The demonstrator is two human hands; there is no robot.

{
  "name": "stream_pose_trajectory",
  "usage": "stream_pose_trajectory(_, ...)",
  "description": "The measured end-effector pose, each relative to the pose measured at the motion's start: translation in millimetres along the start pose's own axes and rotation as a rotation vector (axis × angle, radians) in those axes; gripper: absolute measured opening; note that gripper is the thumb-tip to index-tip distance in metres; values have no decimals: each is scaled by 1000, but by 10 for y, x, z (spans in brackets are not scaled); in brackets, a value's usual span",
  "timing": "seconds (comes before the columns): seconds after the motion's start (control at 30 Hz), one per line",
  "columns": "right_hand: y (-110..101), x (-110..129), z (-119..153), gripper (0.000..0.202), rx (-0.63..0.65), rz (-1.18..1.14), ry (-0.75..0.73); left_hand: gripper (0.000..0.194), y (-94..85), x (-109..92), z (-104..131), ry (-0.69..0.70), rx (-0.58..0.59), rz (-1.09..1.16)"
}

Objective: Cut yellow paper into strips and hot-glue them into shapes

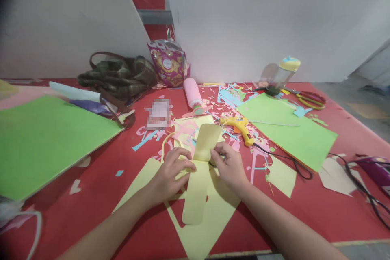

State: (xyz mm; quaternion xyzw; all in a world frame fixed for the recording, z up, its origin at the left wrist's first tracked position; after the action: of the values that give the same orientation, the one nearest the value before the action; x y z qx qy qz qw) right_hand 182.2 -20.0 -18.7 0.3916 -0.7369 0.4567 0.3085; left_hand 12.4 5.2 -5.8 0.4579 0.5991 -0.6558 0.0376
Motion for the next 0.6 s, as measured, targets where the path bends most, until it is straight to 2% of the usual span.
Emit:
stream_pose_trajectory(0.1,11,18,1,12,39,66,-16,15,2,7,-7,6,-18,-23)
stream_pose_trajectory(0.3,44,72,-18,10,200,255,-71,12,52,22,-13,-61,58,-117)
stream_pose_trajectory(0.6,85,79,-17,17,291,365,-162,18,97,20,0,-68,99,-210)
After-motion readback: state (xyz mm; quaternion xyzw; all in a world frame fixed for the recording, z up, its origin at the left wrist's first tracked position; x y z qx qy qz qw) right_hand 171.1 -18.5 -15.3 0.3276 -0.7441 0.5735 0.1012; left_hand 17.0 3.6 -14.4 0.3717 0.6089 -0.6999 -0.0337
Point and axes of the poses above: each hand's wrist, its own z-axis away from the middle knuckle, its own y-axis out of the palm, x = y × z, the point moved 2 cm from there along -z, towards the middle knuckle, and after that the axes turned 15 degrees about -y, right-handed, at the moved point
